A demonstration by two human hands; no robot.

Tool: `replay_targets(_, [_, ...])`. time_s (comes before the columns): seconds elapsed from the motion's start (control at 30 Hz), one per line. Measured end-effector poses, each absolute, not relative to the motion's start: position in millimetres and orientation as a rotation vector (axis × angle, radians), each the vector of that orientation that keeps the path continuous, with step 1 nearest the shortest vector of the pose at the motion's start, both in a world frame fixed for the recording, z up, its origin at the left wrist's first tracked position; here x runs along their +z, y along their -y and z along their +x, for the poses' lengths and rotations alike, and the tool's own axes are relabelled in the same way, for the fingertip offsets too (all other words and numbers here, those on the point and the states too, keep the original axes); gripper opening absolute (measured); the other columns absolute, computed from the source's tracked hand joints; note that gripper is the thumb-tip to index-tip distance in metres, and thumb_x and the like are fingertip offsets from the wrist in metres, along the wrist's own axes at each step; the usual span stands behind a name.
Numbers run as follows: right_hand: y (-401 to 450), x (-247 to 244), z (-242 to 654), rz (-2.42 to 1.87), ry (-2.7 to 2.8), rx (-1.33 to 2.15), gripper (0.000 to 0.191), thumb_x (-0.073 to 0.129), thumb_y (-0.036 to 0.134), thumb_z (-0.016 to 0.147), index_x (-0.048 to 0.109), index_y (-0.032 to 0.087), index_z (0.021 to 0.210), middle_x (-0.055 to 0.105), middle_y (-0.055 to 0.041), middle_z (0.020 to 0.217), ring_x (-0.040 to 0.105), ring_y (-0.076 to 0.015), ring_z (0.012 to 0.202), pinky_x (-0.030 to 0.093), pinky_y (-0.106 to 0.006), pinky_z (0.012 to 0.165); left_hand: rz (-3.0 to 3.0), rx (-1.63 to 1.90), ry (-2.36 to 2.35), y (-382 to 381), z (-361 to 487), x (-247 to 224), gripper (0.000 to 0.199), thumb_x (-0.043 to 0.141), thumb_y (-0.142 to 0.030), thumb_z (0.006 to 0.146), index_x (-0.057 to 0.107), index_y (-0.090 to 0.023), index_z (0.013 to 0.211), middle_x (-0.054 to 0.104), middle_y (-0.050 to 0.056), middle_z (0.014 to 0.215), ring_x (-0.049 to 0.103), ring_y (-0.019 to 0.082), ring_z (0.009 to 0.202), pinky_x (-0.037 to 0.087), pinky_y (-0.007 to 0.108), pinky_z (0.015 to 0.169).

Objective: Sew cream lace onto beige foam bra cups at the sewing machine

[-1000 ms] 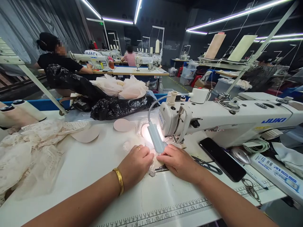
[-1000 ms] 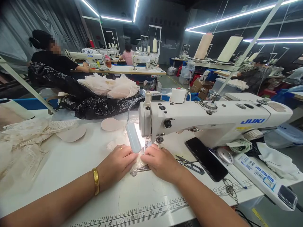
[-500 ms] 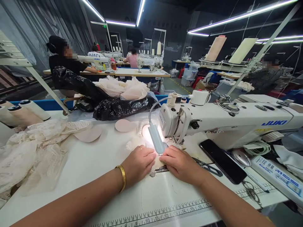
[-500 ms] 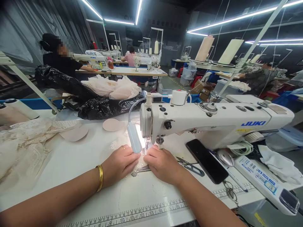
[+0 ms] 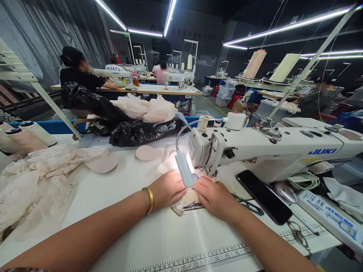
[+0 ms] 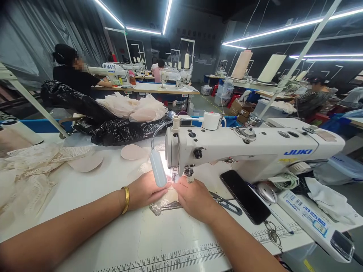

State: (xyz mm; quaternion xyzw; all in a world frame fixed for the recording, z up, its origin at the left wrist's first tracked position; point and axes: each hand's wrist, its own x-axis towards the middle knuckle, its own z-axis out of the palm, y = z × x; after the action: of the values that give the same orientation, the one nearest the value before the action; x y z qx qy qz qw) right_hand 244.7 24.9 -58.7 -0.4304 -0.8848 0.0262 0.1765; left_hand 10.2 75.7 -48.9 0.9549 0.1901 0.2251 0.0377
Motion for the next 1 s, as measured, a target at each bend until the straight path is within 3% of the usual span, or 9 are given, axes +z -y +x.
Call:
replay_targets(0.37, [-25, -58, 245, -1.263, 2.514, 0.041, 0.022, 0.048, 0.006, 0.09, 0.063, 0.021, 0.094, 0.057, -0.0029, 0.086, 0.051, -0.0177, 0.074, 0.028, -0.027, 0.054, 2.96, 0.723, -0.567, -80, 13, -48, 0.023, 0.046, -0.023, 0.101, 0.068, -0.02, 0.094, 0.072, 0.007, 0.094, 0.067, 0.022, 0.09, 0.052, 0.035, 0.085])
replay_targets(0.57, [-25, -60, 244, -1.276, 2.51, 0.027, 0.022, 0.047, 0.006, 0.091, 0.063, 0.021, 0.094, 0.057, -0.0035, 0.086, 0.052, -0.0191, 0.077, 0.028, -0.029, 0.055, 2.987, 0.631, -0.731, -76, 20, -41, 0.025, 0.043, -0.017, 0.099, 0.063, -0.018, 0.084, 0.068, 0.005, 0.085, 0.059, 0.019, 0.076, 0.049, 0.034, 0.076])
replay_targets(0.77, [-28, -63, 246, -1.201, 2.451, 0.037, 0.023, 0.046, 0.008, 0.095, 0.064, 0.023, 0.097, 0.057, -0.0031, 0.084, 0.051, -0.0184, 0.073, 0.031, -0.028, 0.056, 2.96, 0.672, -0.905, -73, 29, -40, 0.023, 0.047, -0.017, 0.096, 0.06, -0.018, 0.076, 0.064, 0.008, 0.082, 0.056, 0.023, 0.081, 0.044, 0.04, 0.08])
replay_targets(0.9, [-24, -58, 243, -1.14, 2.345, 0.184, 0.022, 0.045, 0.011, 0.097, 0.064, 0.023, 0.094, 0.06, -0.0038, 0.082, 0.055, -0.0198, 0.075, 0.039, -0.029, 0.062, 2.902, 0.67, -0.948, -76, 30, -42, 0.017, 0.051, -0.011, 0.091, 0.061, -0.018, 0.079, 0.064, 0.007, 0.081, 0.057, 0.022, 0.076, 0.044, 0.036, 0.074])
replay_targets(1.0, [-15, -48, 234, -1.187, 2.178, 0.542, 0.017, 0.048, 0.021, 0.099, 0.063, 0.023, 0.092, 0.064, -0.0028, 0.082, 0.058, -0.0197, 0.076, 0.044, -0.031, 0.066, 2.842, 0.688, -0.942, -72, 17, -39, 0.017, 0.051, -0.008, 0.089, 0.06, -0.018, 0.079, 0.065, 0.005, 0.079, 0.058, 0.02, 0.072, 0.046, 0.034, 0.071])
